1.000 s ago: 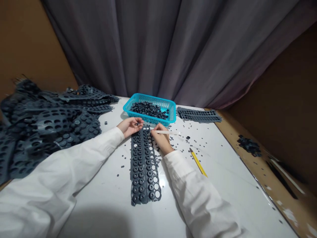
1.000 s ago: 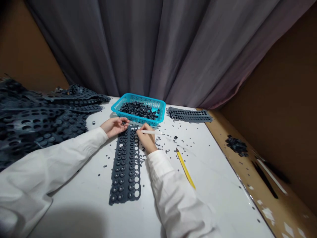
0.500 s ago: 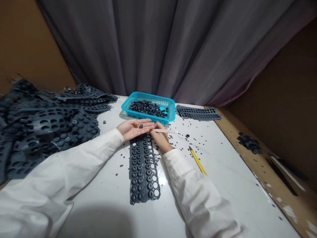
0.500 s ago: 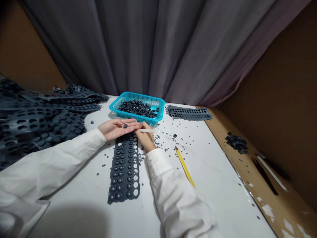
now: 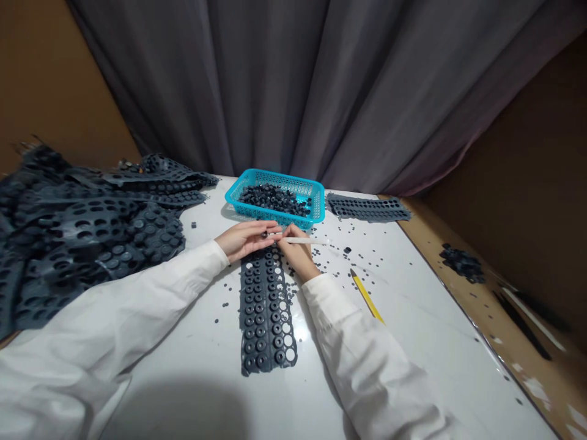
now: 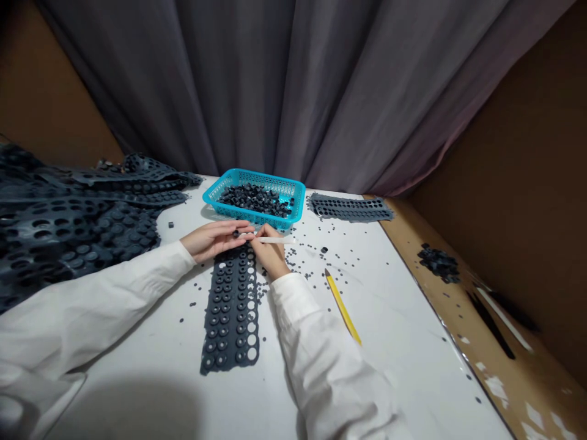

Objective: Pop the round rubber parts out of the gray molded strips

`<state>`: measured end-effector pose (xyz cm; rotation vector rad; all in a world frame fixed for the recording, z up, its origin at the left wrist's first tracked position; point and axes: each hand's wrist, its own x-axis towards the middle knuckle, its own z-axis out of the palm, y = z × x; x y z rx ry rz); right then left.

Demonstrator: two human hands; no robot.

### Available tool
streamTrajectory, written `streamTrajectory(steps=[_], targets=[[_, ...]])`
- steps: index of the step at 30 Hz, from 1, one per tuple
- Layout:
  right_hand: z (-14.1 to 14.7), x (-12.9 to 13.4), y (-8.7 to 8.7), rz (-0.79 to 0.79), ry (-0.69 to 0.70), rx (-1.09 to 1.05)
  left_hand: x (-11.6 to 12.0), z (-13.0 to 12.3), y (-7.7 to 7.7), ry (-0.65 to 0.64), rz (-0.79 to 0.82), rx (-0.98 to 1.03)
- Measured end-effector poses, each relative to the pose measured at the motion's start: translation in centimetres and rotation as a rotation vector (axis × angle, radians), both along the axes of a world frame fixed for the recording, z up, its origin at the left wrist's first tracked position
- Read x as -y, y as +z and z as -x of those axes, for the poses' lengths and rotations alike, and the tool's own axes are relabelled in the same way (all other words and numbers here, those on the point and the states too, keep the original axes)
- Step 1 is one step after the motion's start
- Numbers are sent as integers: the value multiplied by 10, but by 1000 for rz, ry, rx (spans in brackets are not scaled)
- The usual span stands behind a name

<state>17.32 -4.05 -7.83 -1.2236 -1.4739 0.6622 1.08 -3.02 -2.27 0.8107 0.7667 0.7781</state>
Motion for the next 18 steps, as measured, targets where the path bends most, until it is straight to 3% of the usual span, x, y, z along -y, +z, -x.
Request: streamTrajectory(steps=[4, 7, 10, 12, 16, 18], targets=[[0, -1, -1, 7, -3, -6, -2, -1, 3, -28, 126, 49], [0, -1, 0, 6, -13, 1, -10, 1, -2, 20, 33, -51], [1, 0, 1, 13, -15, 13, -24, 5, -10, 134, -303, -349], [1, 0, 1, 13, -13, 14, -34, 9, -14, 132, -585, -574], [1, -1, 1, 4, 0, 13, -51, 12, -15, -144, -1216, -996], [1, -2, 0, 2, 3, 15, -57, 11, -14, -300, -1368, -1076]])
